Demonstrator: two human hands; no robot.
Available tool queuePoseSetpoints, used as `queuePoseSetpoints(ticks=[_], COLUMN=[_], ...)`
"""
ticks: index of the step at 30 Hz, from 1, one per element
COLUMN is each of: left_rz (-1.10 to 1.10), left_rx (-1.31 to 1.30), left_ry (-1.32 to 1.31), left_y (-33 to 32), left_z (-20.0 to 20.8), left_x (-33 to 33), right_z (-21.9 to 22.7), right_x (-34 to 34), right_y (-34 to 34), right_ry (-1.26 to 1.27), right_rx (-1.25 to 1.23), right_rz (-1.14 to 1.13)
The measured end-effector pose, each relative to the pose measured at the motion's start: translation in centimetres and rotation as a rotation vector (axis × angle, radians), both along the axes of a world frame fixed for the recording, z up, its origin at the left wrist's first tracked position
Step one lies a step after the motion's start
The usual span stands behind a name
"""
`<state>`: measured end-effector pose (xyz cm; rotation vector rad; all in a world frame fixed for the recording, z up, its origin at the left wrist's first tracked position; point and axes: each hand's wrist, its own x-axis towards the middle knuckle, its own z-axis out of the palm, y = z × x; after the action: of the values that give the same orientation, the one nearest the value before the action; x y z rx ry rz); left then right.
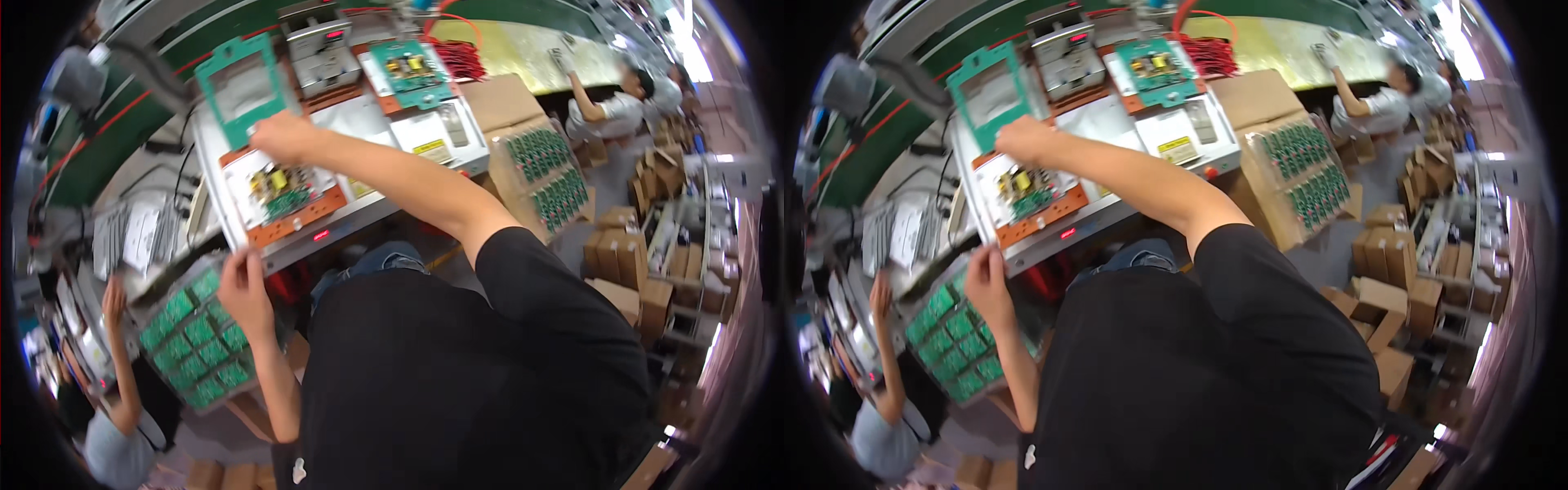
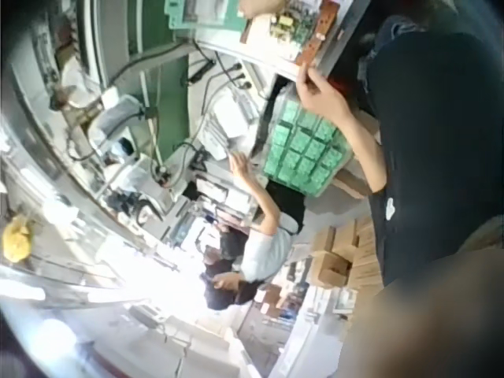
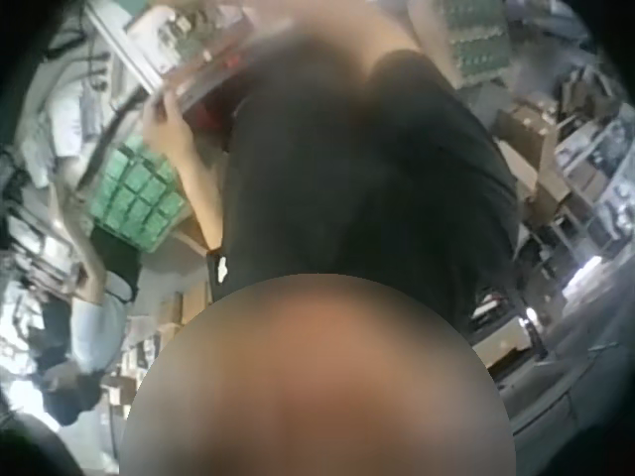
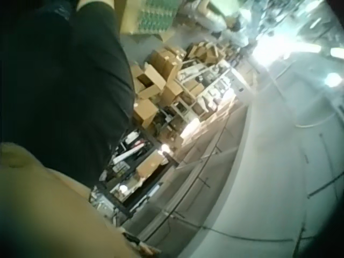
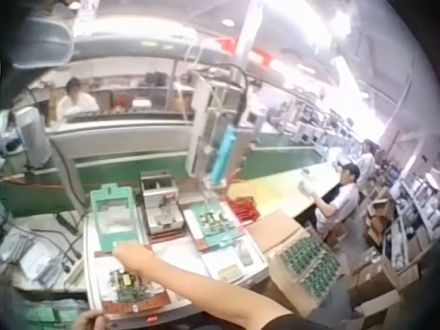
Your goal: The worker is assembling and testing electronic circuit boards by placing them into testing jigs and connecting components.
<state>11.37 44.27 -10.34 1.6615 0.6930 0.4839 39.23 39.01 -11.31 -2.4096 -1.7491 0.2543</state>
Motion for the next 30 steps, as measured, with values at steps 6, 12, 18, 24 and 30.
queuePoseSetpoints(ticks=[6,12,18,24,30], left_rz=[-0.245,-0.086,-0.004,0.070,0.200], left_rx=[-0.673,-0.765,-0.860,-0.812,-0.796], left_ry=[-0.166,-0.220,-0.320,-0.362,-0.411], left_y=[-2.9,-5.0,-10.0,-14.5,-18.3], left_z=[1.4,-0.3,-0.5,0.9,2.0], left_x=[-1.5,0.5,2.8,4.7,8.3], right_z=[7.5,6.3,0.2,-6.9,-4.6], right_x=[-3.8,-5.2,15.2,23.0,25.3], right_y=[-6.2,-13.7,-23.1,-22.1,-24.3], right_ry=[-0.112,0.347,0.144,-0.017,-0.109], right_rx=[0.385,0.493,0.665,0.342,0.222], right_rz=[-0.131,-0.145,-0.657,-0.394,-0.262])
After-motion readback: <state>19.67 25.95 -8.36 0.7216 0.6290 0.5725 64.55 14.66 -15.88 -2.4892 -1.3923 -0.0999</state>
